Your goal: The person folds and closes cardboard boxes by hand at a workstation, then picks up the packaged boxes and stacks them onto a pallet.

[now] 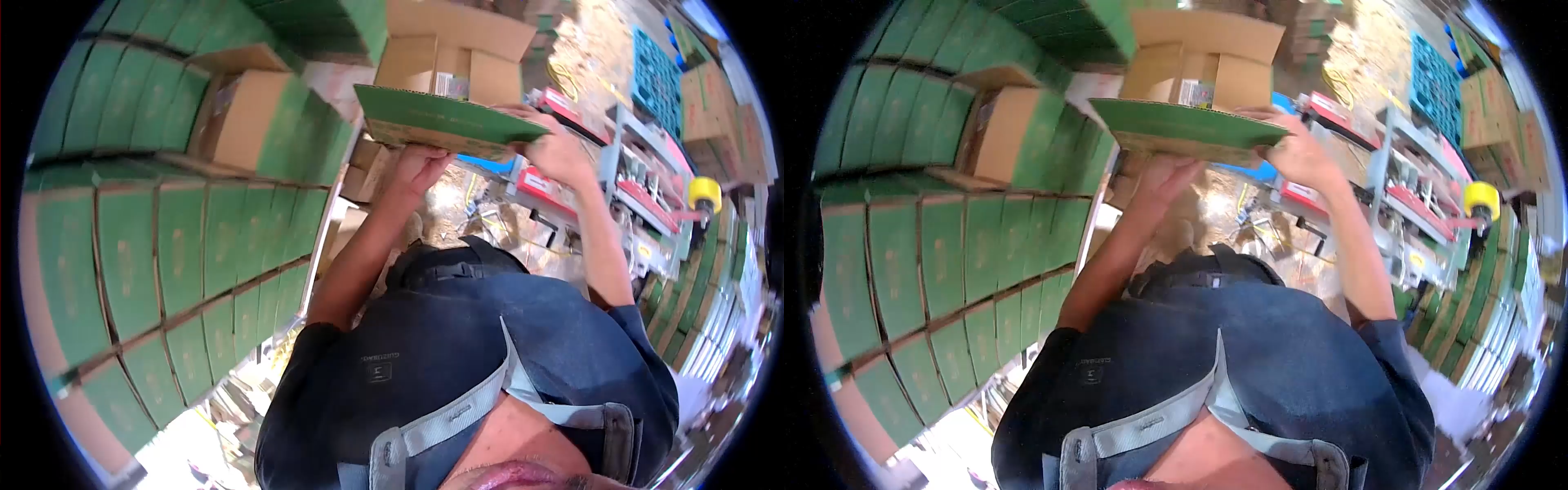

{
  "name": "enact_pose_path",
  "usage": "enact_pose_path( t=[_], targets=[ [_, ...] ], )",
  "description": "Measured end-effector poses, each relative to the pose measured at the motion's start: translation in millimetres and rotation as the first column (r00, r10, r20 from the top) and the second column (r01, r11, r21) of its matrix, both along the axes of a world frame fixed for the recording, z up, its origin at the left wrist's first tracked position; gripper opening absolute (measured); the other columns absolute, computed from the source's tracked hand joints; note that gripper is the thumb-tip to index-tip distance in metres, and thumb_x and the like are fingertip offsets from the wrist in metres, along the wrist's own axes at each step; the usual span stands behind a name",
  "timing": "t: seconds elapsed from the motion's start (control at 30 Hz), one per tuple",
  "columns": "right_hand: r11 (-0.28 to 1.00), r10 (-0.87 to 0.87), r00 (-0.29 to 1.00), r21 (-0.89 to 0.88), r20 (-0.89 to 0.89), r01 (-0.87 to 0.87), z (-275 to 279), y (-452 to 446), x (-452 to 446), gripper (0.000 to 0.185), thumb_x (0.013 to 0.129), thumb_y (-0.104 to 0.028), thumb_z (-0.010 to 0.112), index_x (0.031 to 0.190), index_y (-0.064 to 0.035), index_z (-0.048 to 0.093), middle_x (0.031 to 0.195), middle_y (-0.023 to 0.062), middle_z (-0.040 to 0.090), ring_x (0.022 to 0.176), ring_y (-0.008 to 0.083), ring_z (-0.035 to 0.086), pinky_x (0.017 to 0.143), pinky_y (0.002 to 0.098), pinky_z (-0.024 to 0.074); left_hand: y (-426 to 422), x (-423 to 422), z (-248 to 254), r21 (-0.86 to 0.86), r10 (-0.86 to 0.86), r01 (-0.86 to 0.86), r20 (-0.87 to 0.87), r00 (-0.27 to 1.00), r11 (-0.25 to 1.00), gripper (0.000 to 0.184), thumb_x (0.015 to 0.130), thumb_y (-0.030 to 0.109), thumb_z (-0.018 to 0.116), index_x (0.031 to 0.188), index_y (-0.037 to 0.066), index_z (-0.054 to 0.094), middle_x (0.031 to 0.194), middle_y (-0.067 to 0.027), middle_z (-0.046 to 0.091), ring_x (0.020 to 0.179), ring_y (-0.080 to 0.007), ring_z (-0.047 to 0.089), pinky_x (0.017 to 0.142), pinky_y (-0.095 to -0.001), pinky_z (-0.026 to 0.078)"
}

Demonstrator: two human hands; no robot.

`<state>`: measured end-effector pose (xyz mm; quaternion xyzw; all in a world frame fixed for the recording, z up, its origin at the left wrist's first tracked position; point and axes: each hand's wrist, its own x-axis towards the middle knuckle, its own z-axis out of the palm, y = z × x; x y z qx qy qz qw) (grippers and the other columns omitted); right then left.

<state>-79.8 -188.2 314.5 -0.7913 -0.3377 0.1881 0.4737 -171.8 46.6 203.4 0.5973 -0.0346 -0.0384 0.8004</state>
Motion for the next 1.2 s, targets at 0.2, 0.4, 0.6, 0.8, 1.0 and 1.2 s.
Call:
enact_pose_path(
  t=[0.2,0.4,0.6,0.8,1.0,1.2],
  targets=[
    [0.992,-0.026,0.981,-0.114,0.195,0.049,-159.7,-32.5,40.9,0.042,0.076,0.007,0.062,0.116,-0.0068,0.065,0.128,0.0129,0.059,0.12,0.032,0.054,0.1,0.0381,0.046,-43.0,83.2,-204.8,-0.773,-0.155,-0.267,-0.424,0.892,0.576,0.057,0.069,-0.02,0.051,0.121,0.002,0.055,0.123,-0.0142,0.059,0.121,-0.0286,0.053,0.112,-0.0461,0.038],
    [0.923,-0.041,0.959,-0.356,0.28,0.144,-254.3,-57.8,63.3,0.035,0.078,-0.001,0.063,0.11,-0.0115,0.069,0.13,0.0044,0.06,0.125,0.0294,0.052,0.102,0.0383,0.0448,-27.3,87.4,-206.1,0.106,0.542,-0.536,-0.286,0.79,0.837,0.057,0.076,-0.001,0.071,0.13,0.004,0.052,0.122,-0.013,0.06,0.117,-0.0262,0.056,0.107,-0.037,0.041],
    [0.825,-0.357,0.916,-0.4,0.181,0.4,-259.8,-46.5,71.1,0.029,0.079,-0.011,0.066,0.108,-0.0145,0.072,0.114,0.0118,0.067,0.108,0.0324,0.061,0.094,0.0396,0.049,19.8,135.4,-148.6,0.68,0.2,-0.081,-0.098,0.975,0.729,0.05,0.071,0.02,0.085,0.114,0.002,0.065,0.115,-0.017,0.065,0.103,-0.0272,0.063,0.085,-0.0389,0.049],
    [0.673,-0.589,0.633,-0.127,0.503,0.728,-211.4,-17.0,136.9,0.045,0.078,-0.029,0.075,0.115,-0.0046,0.066,0.106,0.0184,0.069,0.1,0.0352,0.065,0.089,0.0415,0.0513,2.0,164.8,-173.6,0.86,0.475,-0.246,0.005,0.88,0.446,0.074,0.072,0.03,0.084,0.134,0.006,0.05,0.12,-0.0185,0.053,0.111,-0.0339,0.055,0.095,-0.041,0.045],
    [0.766,-0.274,0.83,-0.412,0.485,0.494,-216.4,66.3,218.4,0.065,0.078,-0.05,0.07,0.125,-0.0067,0.06,0.113,0.0155,0.068,0.105,0.0321,0.064,0.092,0.04,0.0512,13.6,178.7,-186.0,0.851,0.389,-0.141,-0.08,0.918,0.507,0.086,0.072,0.028,0.084,0.144,0.01,0.04,0.125,-0.0208,0.055,0.112,-0.0352,0.056,0.096,-0.0435,0.046],
    [0.643,0.082,0.862,-0.687,0.501,0.338,-254.1,66.6,90.7,0.102,0.073,-0.06,0.073,0.149,-0.0058,0.032,0.154,0.0203,0.028,0.143,0.0369,0.024,0.117,0.0456,0.0223,10.6,178.4,-181.7,0.881,0.252,-0.122,0.004,0.968,0.457,0.082,0.076,0.024,0.08,0.147,0.019,0.04,0.126,-0.0205,0.056,0.113,-0.0364,0.058,0.095,-0.0439,0.047]
  ],
)
